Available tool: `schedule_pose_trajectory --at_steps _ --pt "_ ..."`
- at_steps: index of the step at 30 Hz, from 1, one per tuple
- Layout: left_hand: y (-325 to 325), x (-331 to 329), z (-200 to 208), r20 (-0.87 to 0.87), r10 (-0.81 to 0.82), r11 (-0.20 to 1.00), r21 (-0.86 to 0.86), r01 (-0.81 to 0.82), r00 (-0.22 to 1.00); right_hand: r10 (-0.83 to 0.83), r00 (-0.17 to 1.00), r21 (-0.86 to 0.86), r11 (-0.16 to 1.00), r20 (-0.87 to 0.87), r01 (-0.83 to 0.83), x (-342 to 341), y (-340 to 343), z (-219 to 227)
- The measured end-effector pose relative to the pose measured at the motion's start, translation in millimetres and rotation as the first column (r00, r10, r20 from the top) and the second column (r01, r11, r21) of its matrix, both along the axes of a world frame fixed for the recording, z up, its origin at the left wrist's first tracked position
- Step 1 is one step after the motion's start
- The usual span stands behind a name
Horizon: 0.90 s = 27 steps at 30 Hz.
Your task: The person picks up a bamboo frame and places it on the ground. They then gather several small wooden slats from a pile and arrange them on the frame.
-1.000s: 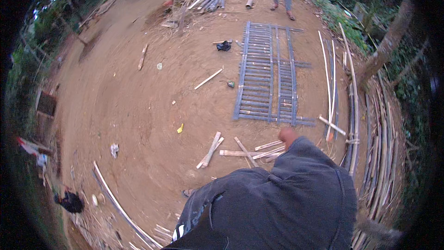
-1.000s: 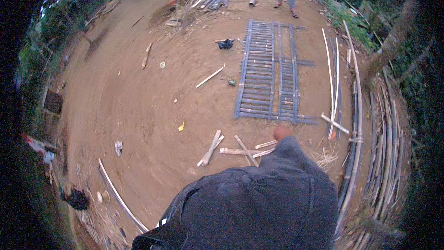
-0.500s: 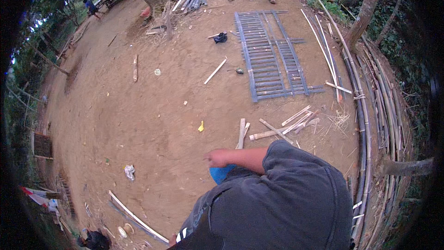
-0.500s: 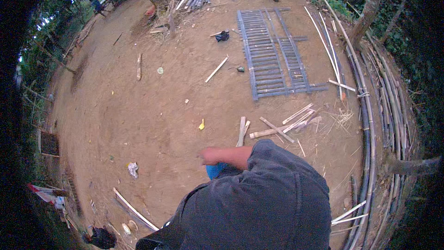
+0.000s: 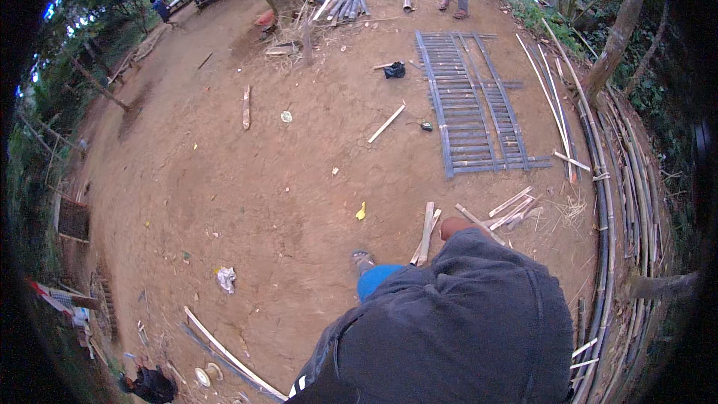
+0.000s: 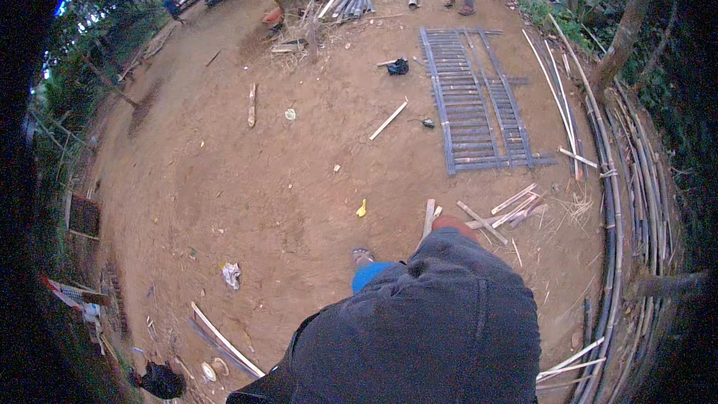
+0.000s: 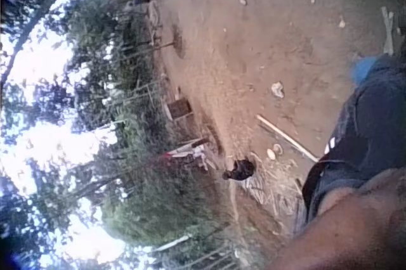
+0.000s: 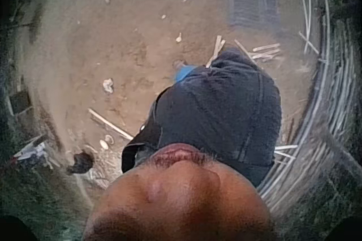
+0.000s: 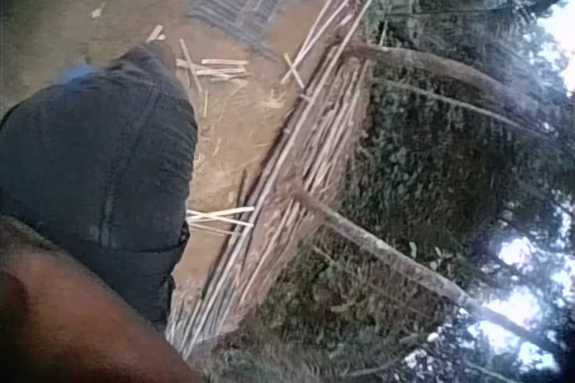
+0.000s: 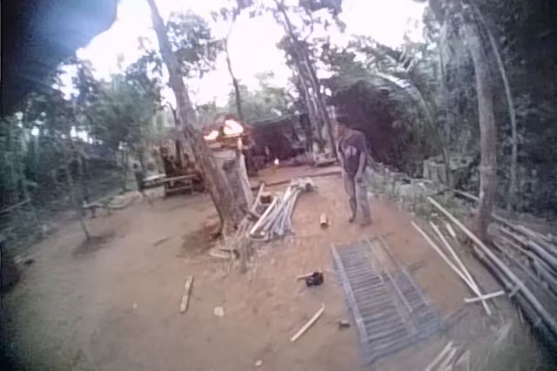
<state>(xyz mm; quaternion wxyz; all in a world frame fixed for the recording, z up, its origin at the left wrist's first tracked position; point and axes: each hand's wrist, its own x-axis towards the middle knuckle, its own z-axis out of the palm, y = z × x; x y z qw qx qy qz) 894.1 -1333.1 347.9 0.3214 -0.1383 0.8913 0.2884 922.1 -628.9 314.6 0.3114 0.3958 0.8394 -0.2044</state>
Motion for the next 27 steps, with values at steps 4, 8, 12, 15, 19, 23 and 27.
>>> schedule_pose_trajectory --at_steps 4,8,12,15,19,23,27 --pt "11 -71 -12 0.095 -0.126 0.992 -0.005 0.127 0.988 0.199 0.978 -0.054 0.979 0.070 -0.195 -44 17 -30" --pt "-35 -126 16 0.122 -0.139 0.980 -0.125 0.155 0.983 0.485 0.842 -0.163 0.834 -0.235 -0.527 -176 -89 67" --pt "-27 -247 21 0.048 -0.448 0.873 -0.191 0.448 0.893 0.654 0.595 -0.086 0.636 -0.467 -0.767 -299 -161 0" --pt "78 -334 134 -0.200 -0.583 0.812 -0.184 0.554 0.788 0.834 0.390 -0.090 0.387 -0.391 -0.918 -374 -253 71" --pt "245 -403 268 -0.522 -0.674 0.467 0.247 0.849 0.522 0.866 0.149 -0.075 0.129 -0.478 -0.989 -402 -356 152" --pt "333 -368 302 -0.535 -0.818 -0.156 0.563 0.811 0.213 0.815 0.271 -0.161 0.218 -0.513 -0.962 -399 -408 148" --pt "300 -321 285 -0.448 -0.893 -0.358 0.645 0.675 -0.045 0.704 0.534 -0.226 0.489 -0.468 -0.842 -372 -423 124"
